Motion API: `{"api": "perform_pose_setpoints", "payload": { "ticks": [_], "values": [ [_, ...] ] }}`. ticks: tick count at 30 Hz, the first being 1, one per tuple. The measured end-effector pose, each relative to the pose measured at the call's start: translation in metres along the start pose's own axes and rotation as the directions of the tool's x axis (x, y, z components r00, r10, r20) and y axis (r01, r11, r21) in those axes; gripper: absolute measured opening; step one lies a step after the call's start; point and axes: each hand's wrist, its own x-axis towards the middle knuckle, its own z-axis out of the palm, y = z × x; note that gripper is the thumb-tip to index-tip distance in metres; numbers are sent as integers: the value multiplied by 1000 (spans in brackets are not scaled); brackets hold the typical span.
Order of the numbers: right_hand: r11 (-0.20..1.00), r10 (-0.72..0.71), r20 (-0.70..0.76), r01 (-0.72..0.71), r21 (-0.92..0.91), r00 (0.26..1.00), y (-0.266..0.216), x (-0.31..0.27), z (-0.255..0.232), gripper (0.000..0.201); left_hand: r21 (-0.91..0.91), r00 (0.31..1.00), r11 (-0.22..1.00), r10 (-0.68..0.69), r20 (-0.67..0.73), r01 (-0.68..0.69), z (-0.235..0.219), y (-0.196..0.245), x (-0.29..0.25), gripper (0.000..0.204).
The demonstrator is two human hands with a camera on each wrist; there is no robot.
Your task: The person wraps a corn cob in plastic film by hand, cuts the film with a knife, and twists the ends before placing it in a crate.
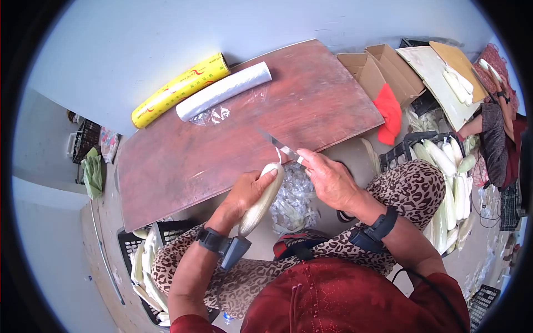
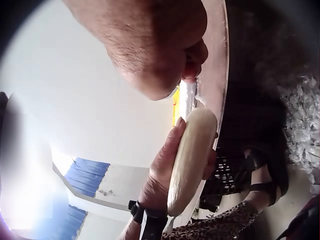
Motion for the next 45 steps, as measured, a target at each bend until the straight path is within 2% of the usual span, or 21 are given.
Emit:
{"api": "perform_pose_setpoints", "payload": {
  "ticks": [2,5,8,11,23,26,29,32,35,38,41,42,45],
  "values": [
    [999,14,27,-13,-32,1000,4,-1,3,46,-54,998,998,-36,42,38,0,-4,1,64],
    [999,29,42,-28,-27,999,4,-1,9,47,-187,998,980,-59,29,63,5,-12,3,64],
    [999,34,55,-32,-32,998,7,-2,13,46,-242,998,968,-49,40,57,4,-17,2,65],
    [999,19,84,-15,-52,996,9,-2,17,45,-388,997,920,-39,62,61,5,-19,-3,63],
    [960,73,208,-12,-279,976,19,-2,27,52,-663,986,730,-103,130,163,8,-29,4,62],
    [947,58,225,18,-320,973,20,-1,28,56,-680,986,715,-89,140,161,8,-24,-2,62],
    [933,58,245,35,-357,968,21,-1,27,59,-603,990,787,-64,129,130,10,-31,-2,66],
    [930,62,246,33,-365,967,23,-2,30,60,-339,999,941,-31,-25,21,10,-35,-1,65],
    [936,59,252,34,-352,966,23,-2,30,59,-57,990,998,-11,-138,4,12,-32,0,67],
    [940,41,245,45,-338,969,26,-3,32,60,171,971,984,92,-219,-55,15,-15,-12,60],
    [944,49,228,29,-328,972,28,-3,32,59,270,946,938,270,-179,-216,21,-16,-13,55],
    [947,63,229,14,-322,971,26,-3,31,59,361,935,900,318,-158,-245,22,-17,-13,54],
    [950,79,217,-7,-311,973,24,-3,31,59,457,946,865,296,-131,-207,23,-12,-15,58]
  ]
}}
